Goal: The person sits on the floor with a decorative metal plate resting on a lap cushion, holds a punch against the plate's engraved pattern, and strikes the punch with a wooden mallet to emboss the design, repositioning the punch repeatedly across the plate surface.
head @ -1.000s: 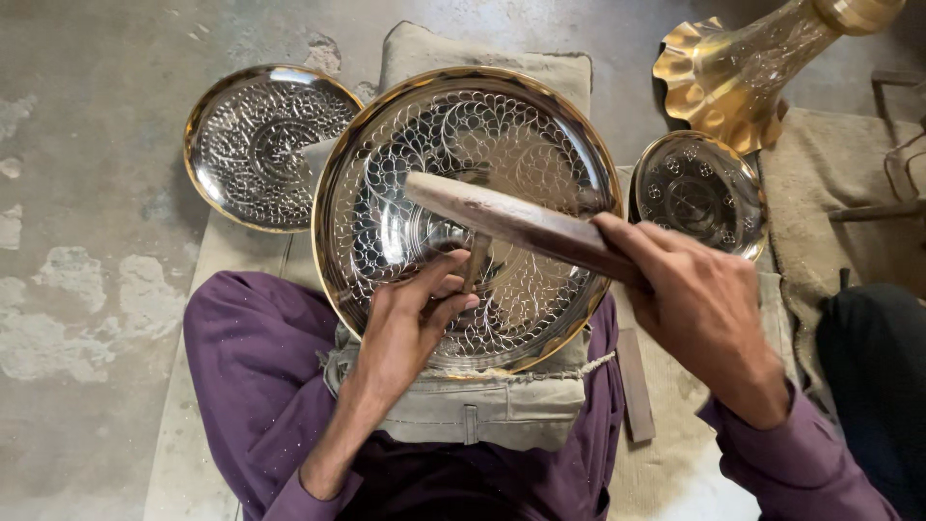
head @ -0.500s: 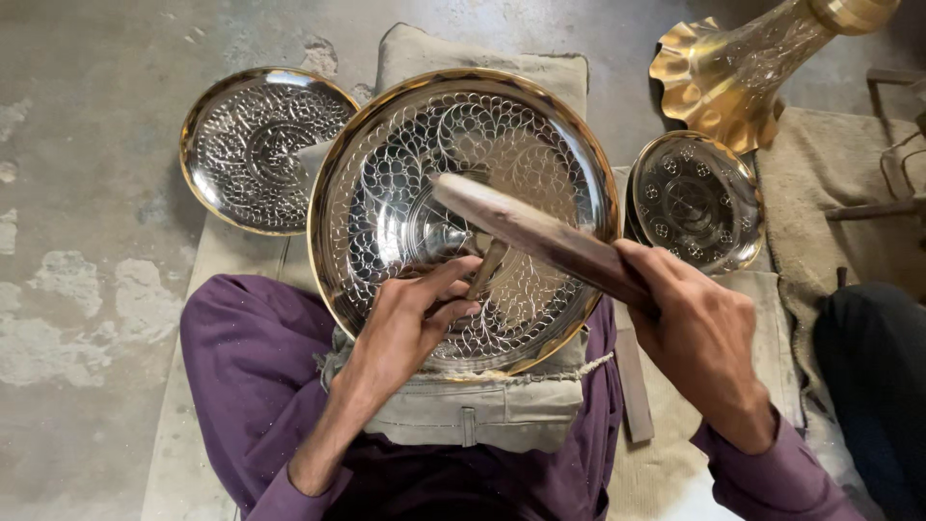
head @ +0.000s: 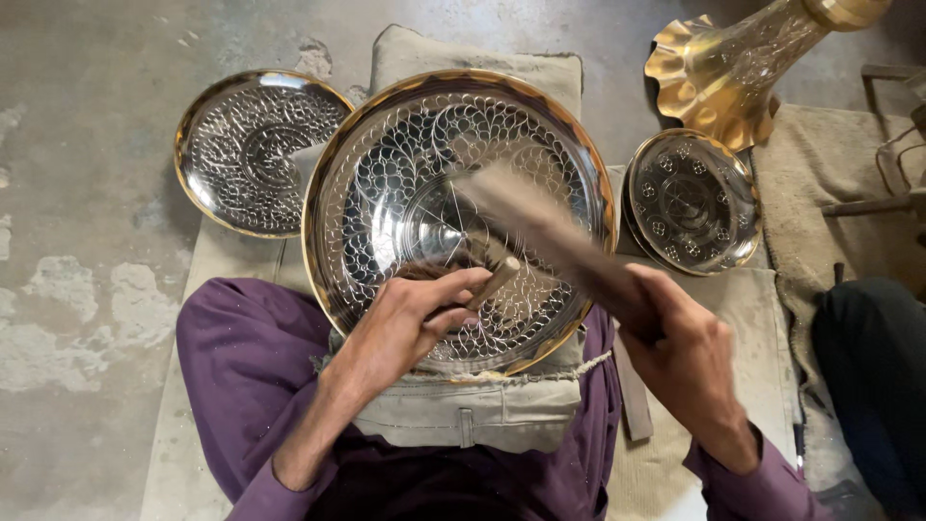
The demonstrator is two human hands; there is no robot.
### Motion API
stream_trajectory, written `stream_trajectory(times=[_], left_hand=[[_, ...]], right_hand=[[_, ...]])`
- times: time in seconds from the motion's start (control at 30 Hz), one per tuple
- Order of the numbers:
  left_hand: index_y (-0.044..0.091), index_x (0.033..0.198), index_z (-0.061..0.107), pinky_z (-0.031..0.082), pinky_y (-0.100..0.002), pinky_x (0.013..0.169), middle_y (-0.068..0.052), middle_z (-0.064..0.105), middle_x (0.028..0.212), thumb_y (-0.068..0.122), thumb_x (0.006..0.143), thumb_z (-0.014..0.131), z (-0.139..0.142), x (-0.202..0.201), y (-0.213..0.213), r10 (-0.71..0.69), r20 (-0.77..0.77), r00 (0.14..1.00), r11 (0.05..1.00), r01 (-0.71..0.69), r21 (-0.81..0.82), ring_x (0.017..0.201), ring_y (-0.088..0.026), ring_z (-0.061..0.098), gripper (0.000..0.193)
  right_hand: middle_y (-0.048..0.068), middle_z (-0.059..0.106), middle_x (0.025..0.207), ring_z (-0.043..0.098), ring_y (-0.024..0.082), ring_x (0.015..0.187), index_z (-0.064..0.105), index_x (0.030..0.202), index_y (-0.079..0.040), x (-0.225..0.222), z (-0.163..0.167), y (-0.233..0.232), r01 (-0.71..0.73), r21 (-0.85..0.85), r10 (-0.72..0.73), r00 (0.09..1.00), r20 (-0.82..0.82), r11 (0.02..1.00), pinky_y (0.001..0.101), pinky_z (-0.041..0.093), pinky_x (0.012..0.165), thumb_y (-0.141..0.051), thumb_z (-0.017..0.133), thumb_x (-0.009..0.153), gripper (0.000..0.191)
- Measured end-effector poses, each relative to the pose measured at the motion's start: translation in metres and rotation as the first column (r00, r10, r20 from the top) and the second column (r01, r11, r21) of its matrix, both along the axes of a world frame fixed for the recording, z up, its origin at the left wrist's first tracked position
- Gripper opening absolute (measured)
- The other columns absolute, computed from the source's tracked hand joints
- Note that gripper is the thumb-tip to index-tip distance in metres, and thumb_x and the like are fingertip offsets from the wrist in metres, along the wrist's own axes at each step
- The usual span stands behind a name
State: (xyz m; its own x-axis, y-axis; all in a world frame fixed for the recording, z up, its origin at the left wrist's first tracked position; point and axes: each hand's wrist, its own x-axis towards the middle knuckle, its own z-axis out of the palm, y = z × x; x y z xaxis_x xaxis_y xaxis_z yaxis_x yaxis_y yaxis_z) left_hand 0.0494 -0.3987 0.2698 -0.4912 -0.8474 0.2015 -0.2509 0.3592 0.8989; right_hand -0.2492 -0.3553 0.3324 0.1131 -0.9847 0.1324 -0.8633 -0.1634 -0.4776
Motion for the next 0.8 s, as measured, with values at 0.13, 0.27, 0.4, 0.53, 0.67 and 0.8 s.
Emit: stream_trajectory(times=[0.13,0.27,0.4,0.53,0.67,0.8], left_hand=[[0.014,0.133,0.064,0.059,-0.036,0.064,-0.005,0.072,0.084,0.015,0.09,0.071,0.0,0.0,-0.002,-0.033,0.097,0.995,0.997,0.027,0.071,0.068,-0.014,0.069,0.044],[0.013,0.131,0.065,0.061,-0.034,0.062,-0.004,0.073,0.087,0.014,0.089,0.068,-0.006,-0.001,-0.006,-0.093,0.08,0.992,0.995,0.089,0.05,0.067,-0.013,0.07,0.042],[0.011,0.126,0.065,0.065,-0.031,0.058,-0.01,0.072,0.105,0.015,0.092,0.068,-0.013,0.001,-0.012,-0.203,0.077,0.976,0.979,0.203,0.008,0.071,-0.018,0.072,0.034],[0.011,0.135,0.061,0.066,-0.034,0.078,-0.01,0.078,0.108,0.011,0.095,0.066,-0.013,0.009,-0.016,-0.108,0.052,0.993,0.993,0.11,-0.04,0.091,-0.017,0.079,0.04],[0.013,0.134,0.061,0.067,-0.035,0.077,-0.009,0.08,0.103,0.013,0.09,0.071,-0.008,0.007,-0.026,-0.117,0.027,0.993,0.993,0.117,-0.017,0.089,-0.017,0.079,0.045],[0.015,0.131,0.065,0.067,-0.034,0.078,-0.007,0.08,0.103,0.014,0.083,0.072,-0.001,0.004,-0.035,-0.233,0.058,0.971,0.971,0.236,-0.038,0.083,-0.016,0.078,0.048]], right_hand=[[0.016,0.075,0.095,0.075,0.031,0.082,0.063,0.124,-0.01,-0.008,-0.007,0.01,0.108,0.126,-0.082,0.977,-0.195,0.986,0.0404,0.06,0.068,-0.003,0.076,0.077,0.049],[0.017,0.073,0.097,0.073,0.03,0.079,0.061,0.126,-0.008,-0.009,-0.024,0.019,0.192,0.055,-0.194,0.98,0.042,0.98,0.0388,0.059,0.067,-0.003,0.074,0.08,0.048],[0.015,0.075,0.093,0.071,0.025,0.068,0.063,0.125,-0.011,-0.014,-0.035,0.03,0.211,0.122,-0.201,0.976,-0.087,0.97,0.0396,0.057,0.059,-0.005,0.075,0.084,0.042],[0.012,0.073,0.088,0.071,0.015,0.074,0.062,0.125,-0.004,-0.024,-0.036,0.041,0.144,-0.003,-0.144,0.989,0.039,0.99,0.034,0.056,0.062,0.0,0.074,0.075,0.051],[0.008,0.066,0.081,0.065,0.017,0.065,0.054,0.13,-0.002,-0.027,-0.042,0.049,0.229,-0.039,-0.22,0.962,0.16,0.973,0.0314,0.05,0.056,-0.007,0.08,0.08,0.056],[0.01,0.059,0.082,0.059,0.022,0.068,0.06,0.11,-0.003,-0.025,-0.053,0.053,0.254,-0.084,-0.244,0.963,0.115,0.964,0.0354,0.048,0.062,-0.004,0.077,0.081,0.034]])
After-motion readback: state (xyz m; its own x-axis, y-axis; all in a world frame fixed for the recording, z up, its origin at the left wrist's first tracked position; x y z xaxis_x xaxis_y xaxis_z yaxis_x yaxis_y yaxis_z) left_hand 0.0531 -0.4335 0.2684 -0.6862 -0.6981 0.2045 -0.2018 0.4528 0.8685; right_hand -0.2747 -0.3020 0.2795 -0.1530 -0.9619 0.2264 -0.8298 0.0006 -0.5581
